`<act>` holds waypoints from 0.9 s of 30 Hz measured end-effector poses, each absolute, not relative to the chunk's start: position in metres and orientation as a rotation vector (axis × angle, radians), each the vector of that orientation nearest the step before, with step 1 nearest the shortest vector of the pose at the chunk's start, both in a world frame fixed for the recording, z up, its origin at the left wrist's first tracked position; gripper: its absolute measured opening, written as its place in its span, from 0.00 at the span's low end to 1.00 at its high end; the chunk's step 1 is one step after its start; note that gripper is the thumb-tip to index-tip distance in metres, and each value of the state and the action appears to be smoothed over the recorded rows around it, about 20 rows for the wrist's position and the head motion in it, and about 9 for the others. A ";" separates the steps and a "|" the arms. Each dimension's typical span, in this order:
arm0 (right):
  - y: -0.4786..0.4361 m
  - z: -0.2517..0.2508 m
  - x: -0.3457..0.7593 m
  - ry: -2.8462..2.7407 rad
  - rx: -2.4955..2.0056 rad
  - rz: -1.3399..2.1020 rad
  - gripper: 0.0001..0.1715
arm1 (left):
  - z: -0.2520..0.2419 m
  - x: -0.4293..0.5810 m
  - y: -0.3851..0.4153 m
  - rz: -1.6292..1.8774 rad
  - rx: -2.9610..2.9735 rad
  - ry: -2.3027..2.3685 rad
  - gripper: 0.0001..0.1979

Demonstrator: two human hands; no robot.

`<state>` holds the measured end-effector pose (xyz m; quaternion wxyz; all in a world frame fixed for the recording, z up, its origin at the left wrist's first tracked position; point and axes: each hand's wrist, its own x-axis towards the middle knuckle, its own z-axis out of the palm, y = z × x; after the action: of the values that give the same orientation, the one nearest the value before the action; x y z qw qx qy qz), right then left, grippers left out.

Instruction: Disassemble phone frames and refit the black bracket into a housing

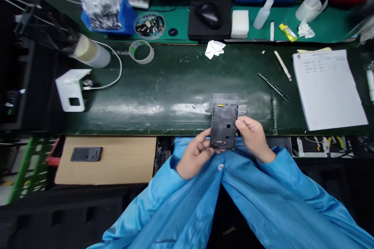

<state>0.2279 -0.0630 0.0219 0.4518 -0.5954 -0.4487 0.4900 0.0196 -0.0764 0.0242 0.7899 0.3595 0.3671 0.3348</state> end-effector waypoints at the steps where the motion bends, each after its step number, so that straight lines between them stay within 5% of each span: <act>1: -0.063 0.022 0.228 -1.112 -1.476 1.208 0.31 | 0.025 0.020 -0.077 0.717 0.773 0.794 0.32; 27: -0.071 0.022 0.238 -1.432 -1.351 1.285 0.36 | 0.031 0.029 -0.050 0.903 0.903 0.959 0.27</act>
<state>0.2379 -0.0706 0.0217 0.3853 -0.5303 -0.5621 0.5043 0.0288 -0.0497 0.0311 0.6979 0.4049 0.4301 0.4050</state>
